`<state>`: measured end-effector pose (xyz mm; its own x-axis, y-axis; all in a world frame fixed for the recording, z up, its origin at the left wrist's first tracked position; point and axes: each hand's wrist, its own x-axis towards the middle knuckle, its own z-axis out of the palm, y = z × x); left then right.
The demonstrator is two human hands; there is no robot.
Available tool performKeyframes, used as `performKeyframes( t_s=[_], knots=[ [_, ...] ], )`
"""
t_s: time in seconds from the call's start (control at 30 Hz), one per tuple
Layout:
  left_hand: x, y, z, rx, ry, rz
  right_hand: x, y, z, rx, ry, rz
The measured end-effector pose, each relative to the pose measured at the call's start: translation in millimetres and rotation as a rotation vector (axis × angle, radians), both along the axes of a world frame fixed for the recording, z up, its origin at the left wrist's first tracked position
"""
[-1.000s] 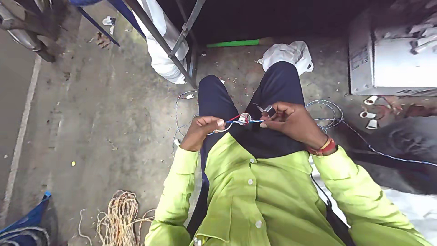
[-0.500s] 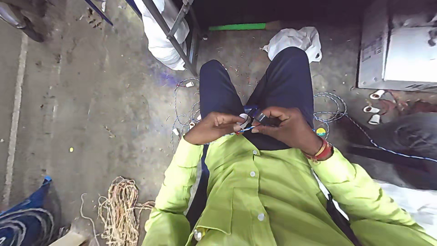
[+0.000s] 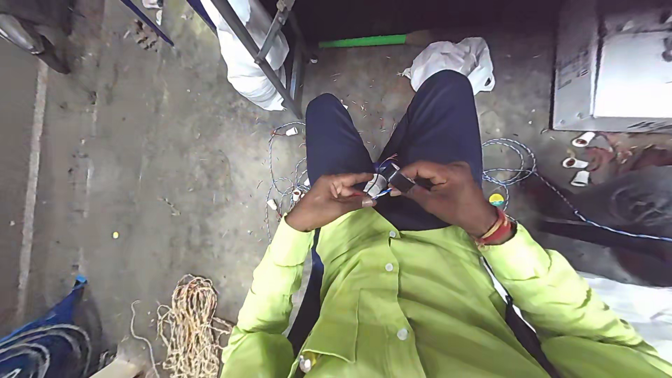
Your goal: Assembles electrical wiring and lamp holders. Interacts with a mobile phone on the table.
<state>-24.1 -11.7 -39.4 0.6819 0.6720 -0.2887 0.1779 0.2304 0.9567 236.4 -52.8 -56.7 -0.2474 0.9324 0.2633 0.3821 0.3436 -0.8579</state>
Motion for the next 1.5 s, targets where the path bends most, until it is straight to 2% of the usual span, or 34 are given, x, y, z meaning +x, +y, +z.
performKeyframes(
  t_s=[0.4, 0.53, 0.77, 0.97, 1.07, 1.27, 1.5],
  knots=[
    [-4, 3, -3, 0.046, 0.113, -0.071, 4, -1, -1, -0.090, -0.043, -0.004],
    [-16, -1, -7, 0.047, 0.157, -0.041, 26, -6, 4, -0.172, -0.087, -0.064],
    [-13, -9, -8, 0.131, 0.058, 0.049, 38, -11, 13, -0.258, 0.038, -0.010],
    [0, -12, -15, 0.189, 0.084, 0.111, 28, -7, 0, -0.243, 0.106, -0.015],
    [5, -14, -15, 0.174, 0.048, 0.151, 28, -7, -2, -0.174, 0.055, -0.015],
    [21, -19, -20, -0.001, -0.047, 0.235, 21, -8, -8, 0.180, -0.162, -0.005],
    [22, -19, -22, -0.180, -0.077, 0.295, 20, -8, -13, 0.320, -0.289, 0.017]
  ],
)
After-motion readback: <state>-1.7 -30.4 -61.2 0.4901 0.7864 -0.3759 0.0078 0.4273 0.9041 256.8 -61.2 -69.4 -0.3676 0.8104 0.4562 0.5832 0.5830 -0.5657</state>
